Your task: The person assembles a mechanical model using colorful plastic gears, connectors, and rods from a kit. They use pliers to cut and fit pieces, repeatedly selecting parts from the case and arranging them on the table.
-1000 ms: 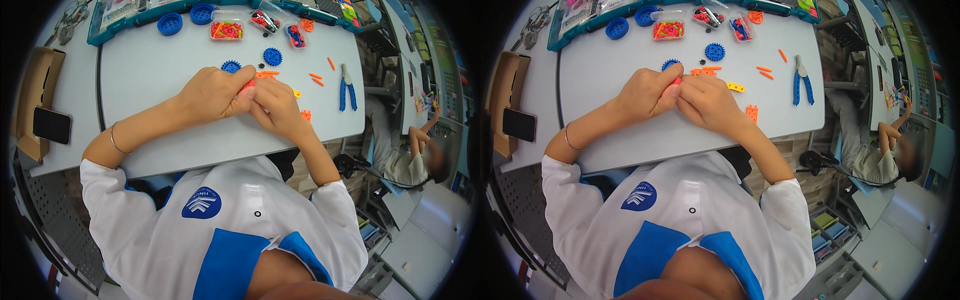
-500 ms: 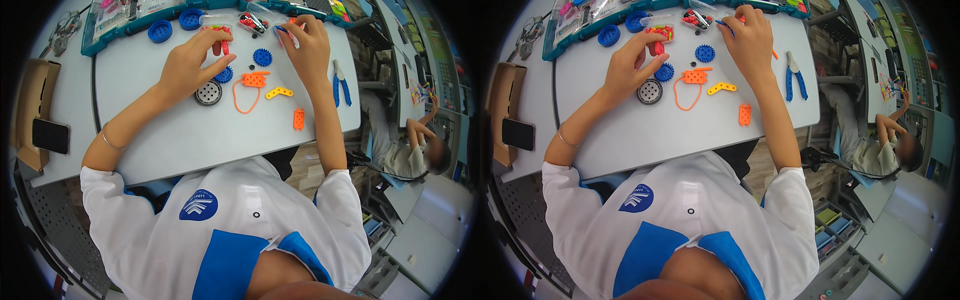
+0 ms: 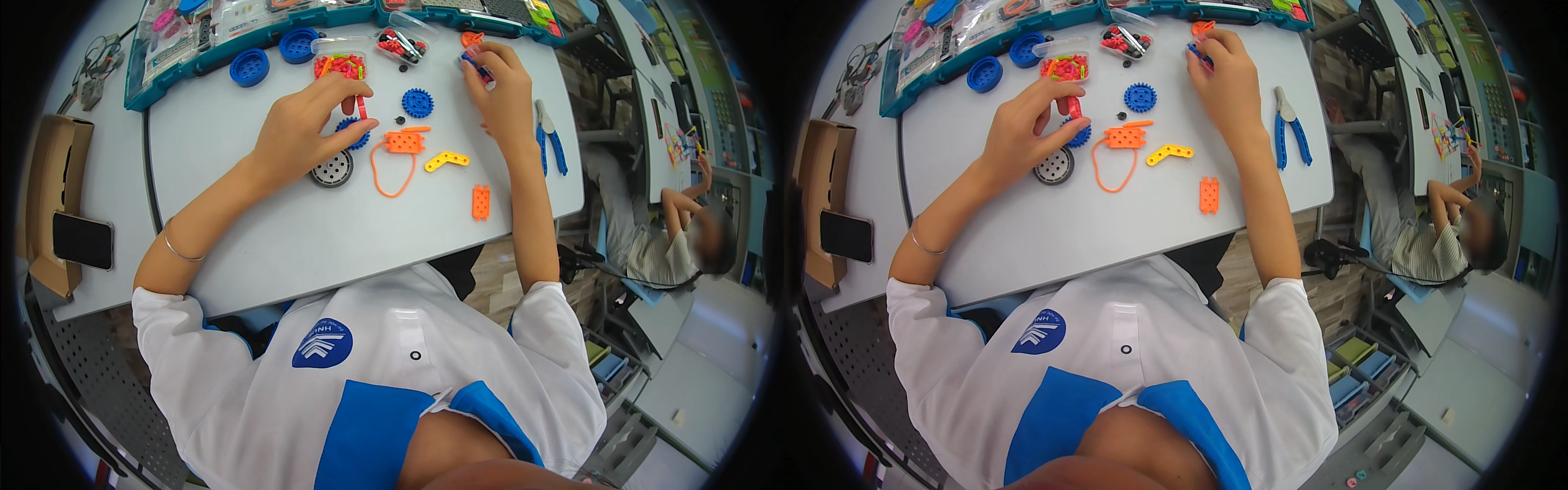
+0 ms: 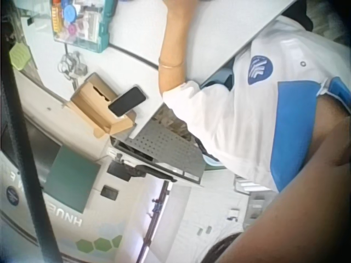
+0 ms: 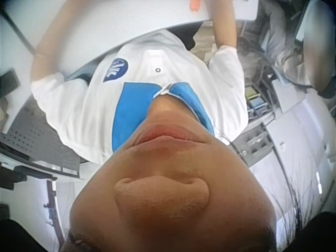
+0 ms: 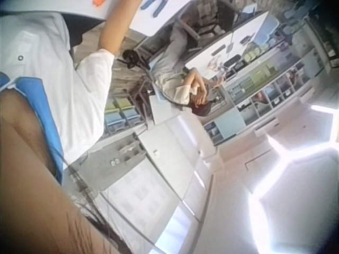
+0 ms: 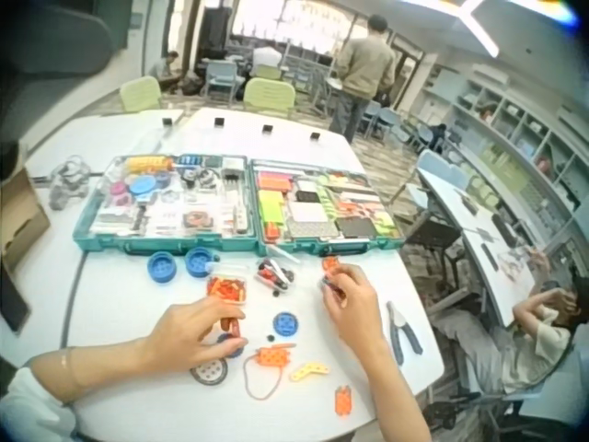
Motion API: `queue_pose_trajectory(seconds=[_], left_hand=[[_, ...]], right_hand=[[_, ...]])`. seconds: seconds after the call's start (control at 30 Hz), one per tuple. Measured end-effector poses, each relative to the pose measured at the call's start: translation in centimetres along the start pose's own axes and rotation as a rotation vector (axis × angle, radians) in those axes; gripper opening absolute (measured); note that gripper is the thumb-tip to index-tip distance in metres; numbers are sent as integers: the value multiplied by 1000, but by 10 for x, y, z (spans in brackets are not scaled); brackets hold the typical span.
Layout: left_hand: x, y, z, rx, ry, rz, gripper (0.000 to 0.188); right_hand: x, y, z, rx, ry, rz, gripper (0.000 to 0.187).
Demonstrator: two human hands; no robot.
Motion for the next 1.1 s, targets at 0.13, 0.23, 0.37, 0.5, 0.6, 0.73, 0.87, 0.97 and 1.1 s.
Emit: queue_pose_trajectory(seconds=[0.13, 0.23, 0.37, 0.5, 0.6, 0.73, 0.87, 0.97, 1.1], left_hand=[[1, -2, 0, -12, -19, 20, 32], [3, -1, -1, 4, -26, 32, 32], [3, -1, 0, 5, -40, 36, 31], [5, -1, 2, 21, -39, 31, 31], [4, 1, 1, 18, -48, 32, 31], [5, 0, 2, 20, -49, 27, 32], [4, -2, 0, -35, -56, 65, 34], [0, -3, 1, -44, 10, 128, 38], [4, -2, 2, -43, 19, 214, 51]], right_hand=[[-15, 7, -3, -90, 71, -17, 16], [-20, 12, -2, -138, 80, 1, 15], [-21, 13, -2, -166, 29, 105, 17], [-16, 15, -1, -146, 20, 170, 21], [-16, 20, 1, -123, 27, 167, 24], [-20, 16, 2, -156, 49, 62, 27], [-16, 5, 5, -91, -20, -190, 31], [-8, -15, 7, -199, -45, -190, 29], [-5, -73, 7, -86, -141, -602, 23]])
Point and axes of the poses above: each hand's wrist, its own z-axis away from the middle knuckle, its own x-axis out of the palm, y = z × x, the point moved 8 cm from there along -z, towards the middle knuckle, and after that the axes turned 4 degrees about -z, right-handed, at the moved point
